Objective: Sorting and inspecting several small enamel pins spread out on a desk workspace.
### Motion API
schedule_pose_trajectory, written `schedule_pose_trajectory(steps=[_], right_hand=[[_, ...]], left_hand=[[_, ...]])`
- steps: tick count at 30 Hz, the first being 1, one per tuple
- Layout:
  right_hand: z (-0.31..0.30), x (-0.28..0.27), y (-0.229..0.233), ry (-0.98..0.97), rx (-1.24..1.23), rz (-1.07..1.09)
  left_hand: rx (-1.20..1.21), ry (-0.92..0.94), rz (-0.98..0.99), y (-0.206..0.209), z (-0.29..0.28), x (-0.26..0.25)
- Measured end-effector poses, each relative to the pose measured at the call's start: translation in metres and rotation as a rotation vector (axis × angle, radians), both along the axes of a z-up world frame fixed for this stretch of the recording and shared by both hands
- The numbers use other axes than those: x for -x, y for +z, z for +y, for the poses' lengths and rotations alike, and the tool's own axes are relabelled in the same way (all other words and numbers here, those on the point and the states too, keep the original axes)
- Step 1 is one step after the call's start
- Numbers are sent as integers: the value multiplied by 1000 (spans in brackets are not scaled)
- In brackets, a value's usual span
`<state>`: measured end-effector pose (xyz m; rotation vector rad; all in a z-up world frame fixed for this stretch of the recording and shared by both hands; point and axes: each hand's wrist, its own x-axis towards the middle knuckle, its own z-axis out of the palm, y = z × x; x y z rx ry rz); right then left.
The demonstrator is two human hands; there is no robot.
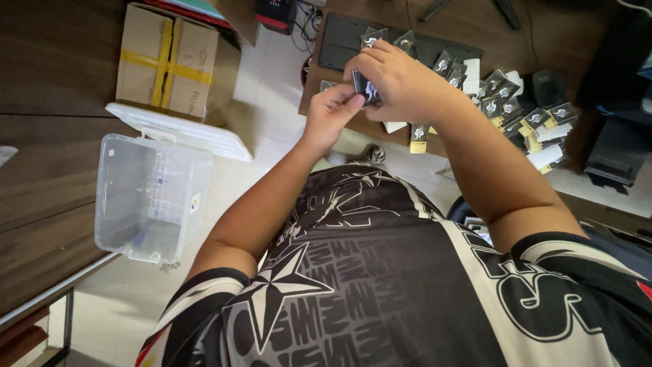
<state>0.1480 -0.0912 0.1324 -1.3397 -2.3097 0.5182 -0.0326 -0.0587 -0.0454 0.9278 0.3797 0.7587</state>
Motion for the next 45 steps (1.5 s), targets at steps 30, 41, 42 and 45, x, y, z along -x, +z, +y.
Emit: schedule_pose_trajectory(steps=[30, 41, 42, 45], right_hand=[[-8, 1, -350, -1300, 663, 765], [15, 16, -319, -1284, 460, 225], [16, 17, -303, -1263, 474, 162], [7, 5, -284, -1200, 436, 359]], left_hand=[[202, -519, 942, -173, 37, 53], [278, -494, 967, -173, 41, 97], [261, -501, 973, -170, 41, 95], [203, -547, 924, -187, 39, 86]])
